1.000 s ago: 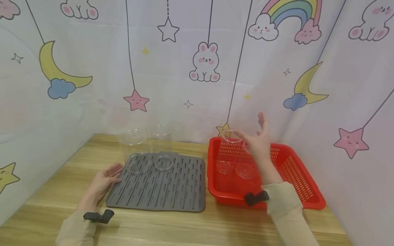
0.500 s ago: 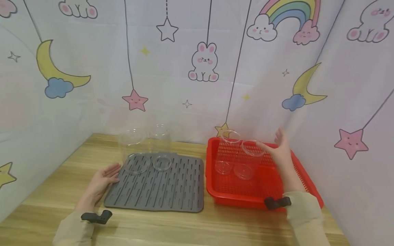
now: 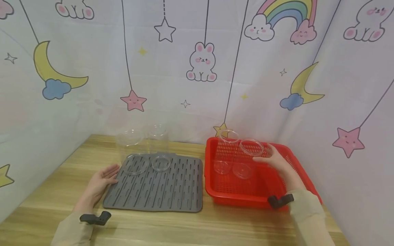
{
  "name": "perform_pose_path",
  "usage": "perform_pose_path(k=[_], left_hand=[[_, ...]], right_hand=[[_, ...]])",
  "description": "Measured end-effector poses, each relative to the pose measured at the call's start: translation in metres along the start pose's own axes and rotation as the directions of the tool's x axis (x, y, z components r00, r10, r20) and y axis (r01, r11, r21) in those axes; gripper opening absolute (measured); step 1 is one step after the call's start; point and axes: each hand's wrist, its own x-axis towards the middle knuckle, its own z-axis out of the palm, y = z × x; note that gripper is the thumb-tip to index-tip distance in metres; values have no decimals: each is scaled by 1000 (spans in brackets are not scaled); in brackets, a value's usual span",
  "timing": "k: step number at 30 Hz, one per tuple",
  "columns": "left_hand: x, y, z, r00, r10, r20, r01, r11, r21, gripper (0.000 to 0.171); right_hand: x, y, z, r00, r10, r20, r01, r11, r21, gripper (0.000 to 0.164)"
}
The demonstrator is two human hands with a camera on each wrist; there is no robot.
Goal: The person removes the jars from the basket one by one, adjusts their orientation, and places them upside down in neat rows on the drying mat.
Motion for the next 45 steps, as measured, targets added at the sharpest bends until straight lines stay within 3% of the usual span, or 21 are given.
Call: perform_pose_path(k=[12,20,34,45], left_hand=[[0,0,0,1000,-9,-7,9,1000,6,74],[0,1,0,1000,-11,-4,11,1000,7,73],[-1,1,0,1000,-8,-4,8,1000,10,73],[-1,1,1,1000,-8,-11,9,1000,14,73]], right_hand=[[16,0,4,990,57,128,-59,998,11,95],[24,4,11,985,62,160,-73,995,66,96],[24,-5,20,990,17,140,-34,992,119,92],[18,-7,20,995,68,76,-77,989,123,91]])
